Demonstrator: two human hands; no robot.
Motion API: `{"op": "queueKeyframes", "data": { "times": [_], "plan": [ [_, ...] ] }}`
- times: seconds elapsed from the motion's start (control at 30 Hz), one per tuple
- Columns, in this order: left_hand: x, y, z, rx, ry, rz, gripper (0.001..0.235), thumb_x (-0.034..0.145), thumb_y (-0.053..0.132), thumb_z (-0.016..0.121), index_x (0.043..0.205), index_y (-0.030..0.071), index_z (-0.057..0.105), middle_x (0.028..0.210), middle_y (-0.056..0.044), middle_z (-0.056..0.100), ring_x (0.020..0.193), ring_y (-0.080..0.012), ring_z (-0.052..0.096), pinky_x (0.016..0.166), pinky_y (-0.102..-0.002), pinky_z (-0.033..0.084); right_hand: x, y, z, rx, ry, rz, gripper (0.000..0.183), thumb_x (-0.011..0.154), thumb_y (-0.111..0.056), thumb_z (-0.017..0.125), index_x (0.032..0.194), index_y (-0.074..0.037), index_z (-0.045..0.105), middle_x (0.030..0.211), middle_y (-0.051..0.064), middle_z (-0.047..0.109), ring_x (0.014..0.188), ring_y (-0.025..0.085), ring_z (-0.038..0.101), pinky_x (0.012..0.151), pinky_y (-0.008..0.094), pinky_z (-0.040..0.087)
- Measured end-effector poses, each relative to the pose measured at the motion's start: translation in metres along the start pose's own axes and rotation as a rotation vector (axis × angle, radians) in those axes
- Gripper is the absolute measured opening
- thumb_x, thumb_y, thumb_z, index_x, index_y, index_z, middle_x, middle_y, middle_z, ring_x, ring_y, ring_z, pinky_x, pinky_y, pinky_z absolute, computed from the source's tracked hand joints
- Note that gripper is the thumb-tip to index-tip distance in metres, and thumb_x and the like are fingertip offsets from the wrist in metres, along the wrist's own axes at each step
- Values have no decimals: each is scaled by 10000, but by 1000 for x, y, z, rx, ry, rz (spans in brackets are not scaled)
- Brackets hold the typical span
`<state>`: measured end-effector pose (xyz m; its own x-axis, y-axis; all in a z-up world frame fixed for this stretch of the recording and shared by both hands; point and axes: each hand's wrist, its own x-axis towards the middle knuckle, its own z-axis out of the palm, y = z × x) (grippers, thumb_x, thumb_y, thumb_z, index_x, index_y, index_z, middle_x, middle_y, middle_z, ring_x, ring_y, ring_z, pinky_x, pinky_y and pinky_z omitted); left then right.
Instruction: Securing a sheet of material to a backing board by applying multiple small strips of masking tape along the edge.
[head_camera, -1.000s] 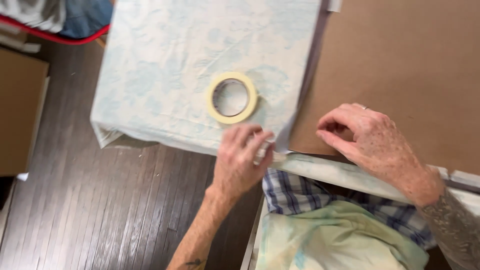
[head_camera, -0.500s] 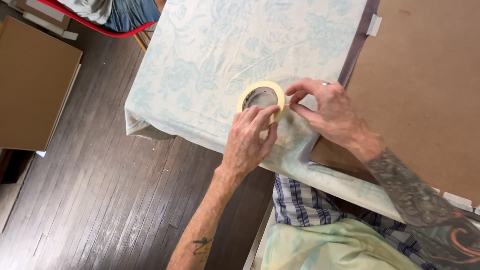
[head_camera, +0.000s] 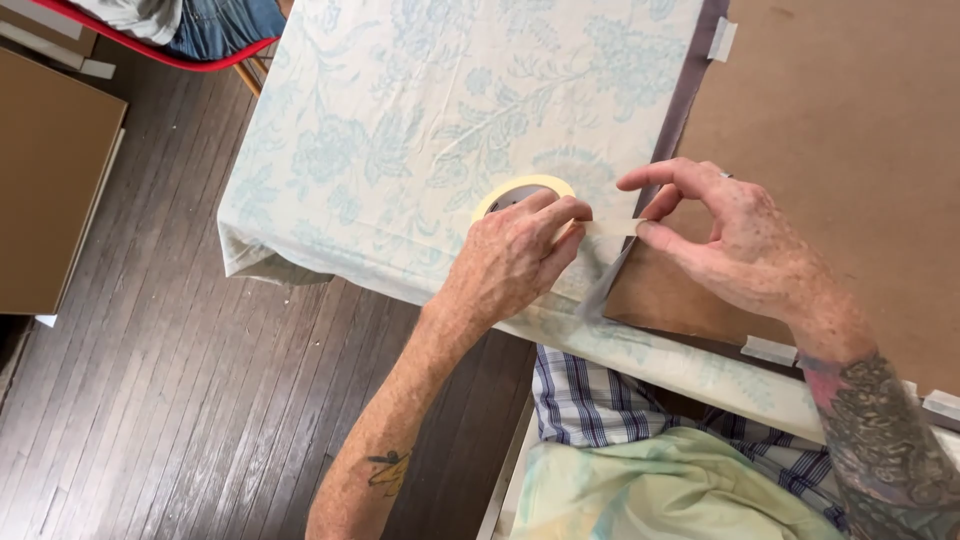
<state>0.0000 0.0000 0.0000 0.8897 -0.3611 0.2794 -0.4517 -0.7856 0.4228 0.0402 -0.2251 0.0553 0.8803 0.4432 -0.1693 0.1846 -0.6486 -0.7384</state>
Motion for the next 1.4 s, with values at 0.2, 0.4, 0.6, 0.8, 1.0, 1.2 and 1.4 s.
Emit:
{"op": "queueKeyframes", "data": {
  "times": [0.2,0.4,0.6,0.8,1.0,1.2,1.4],
  "plan": [
    [9,1,-1,-30,65,48,105,1054,216,569,1037,135,633,831,-22,612,665,-222,600,507,-360,455,8,13,25,88,190,-238,283,849,-214,846,1120,-180,774,837,-6,693,876,127,615,899,325,504],
    [9,4,-3,-85,81,49,147,1055,225,568,1009,112,649,834,-25,629,671,-227,610,511,-360,451,7,19,38,119,300,-338,119,895,-115,851,1001,-116,797,805,11,653,861,152,531,783,284,477],
    [14,8,-14,-117,67,-12,189,1035,229,550,922,119,654,754,-15,655,597,-212,608,506,-356,427,9,38,75,-181,500,-460,142,986,-168,781,1078,-102,695,897,36,506,934,222,468,816,339,438],
    [7,-13,-6,-293,144,-135,68,977,236,664,984,191,714,676,-100,626,713,-337,711,659,-423,580,-4,16,75,-221,720,-583,58,1007,-215,743,1049,-176,737,845,-25,404,965,211,526,897,407,380],
    [-2,-18,2,284,199,98,62,1078,168,610,1073,121,649,805,-18,560,621,-193,529,490,-333,414,-88,-23,61,-348,509,-711,194,1018,20,483,1037,-164,542,867,25,447,886,218,533,837,414,427],
    [-19,-39,34,474,172,109,324,1123,278,571,1387,92,537,813,11,599,645,-142,544,563,-301,472,-153,14,66,-57,108,-798,341,1099,-311,477,1352,-155,644,845,-33,396,865,167,502,986,452,362],
    [-26,-21,30,477,186,35,477,1098,408,604,1443,87,536,960,-61,622,793,-179,582,639,-323,514,-157,60,23,72,307,-313,185,800,-153,821,967,-113,753,943,-15,742,1019,175,655,1025,341,467]
  ]
}}
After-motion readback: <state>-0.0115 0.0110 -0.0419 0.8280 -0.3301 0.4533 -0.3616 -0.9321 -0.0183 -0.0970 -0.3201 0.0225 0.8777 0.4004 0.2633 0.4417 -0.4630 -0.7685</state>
